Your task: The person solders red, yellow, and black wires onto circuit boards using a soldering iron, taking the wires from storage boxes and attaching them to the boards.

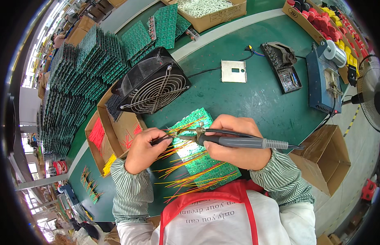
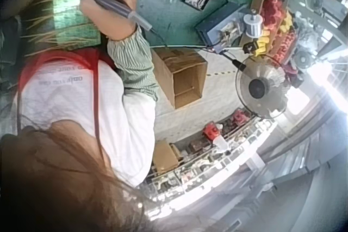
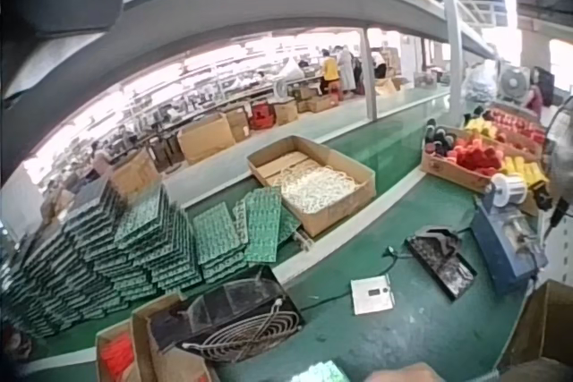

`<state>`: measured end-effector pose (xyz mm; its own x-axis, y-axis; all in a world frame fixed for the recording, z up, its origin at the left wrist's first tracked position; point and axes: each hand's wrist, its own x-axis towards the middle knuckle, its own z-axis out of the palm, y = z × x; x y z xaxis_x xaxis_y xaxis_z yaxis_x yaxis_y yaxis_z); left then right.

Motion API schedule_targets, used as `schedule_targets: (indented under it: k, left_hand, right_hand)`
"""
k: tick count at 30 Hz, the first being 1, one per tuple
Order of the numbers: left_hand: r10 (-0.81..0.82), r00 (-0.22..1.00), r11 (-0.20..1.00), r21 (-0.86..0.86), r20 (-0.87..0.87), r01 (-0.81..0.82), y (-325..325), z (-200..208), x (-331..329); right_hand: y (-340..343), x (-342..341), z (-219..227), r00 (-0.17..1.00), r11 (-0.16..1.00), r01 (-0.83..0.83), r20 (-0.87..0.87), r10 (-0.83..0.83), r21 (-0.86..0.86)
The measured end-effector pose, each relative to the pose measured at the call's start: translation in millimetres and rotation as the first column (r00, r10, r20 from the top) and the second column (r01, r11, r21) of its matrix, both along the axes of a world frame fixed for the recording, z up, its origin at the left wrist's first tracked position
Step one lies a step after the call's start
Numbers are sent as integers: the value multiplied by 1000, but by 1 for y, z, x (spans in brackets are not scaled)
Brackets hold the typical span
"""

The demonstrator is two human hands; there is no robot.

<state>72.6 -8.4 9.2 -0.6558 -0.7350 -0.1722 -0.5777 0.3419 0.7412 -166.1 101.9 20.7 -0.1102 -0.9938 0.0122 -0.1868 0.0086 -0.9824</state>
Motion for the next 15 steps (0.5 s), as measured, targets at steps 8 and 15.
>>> schedule_targets:
  k: [8,15]
  left_hand:
    - [15,1000,1000,2,-8,-15,1,4,3]
    - [262,965,847,-479,-2,-231,7,39,4]
  right_hand:
    - [5,-10,8,1000,1000,22,-20,-22,-13]
    - [11,-16,7,996,996,85,8,-85,0]
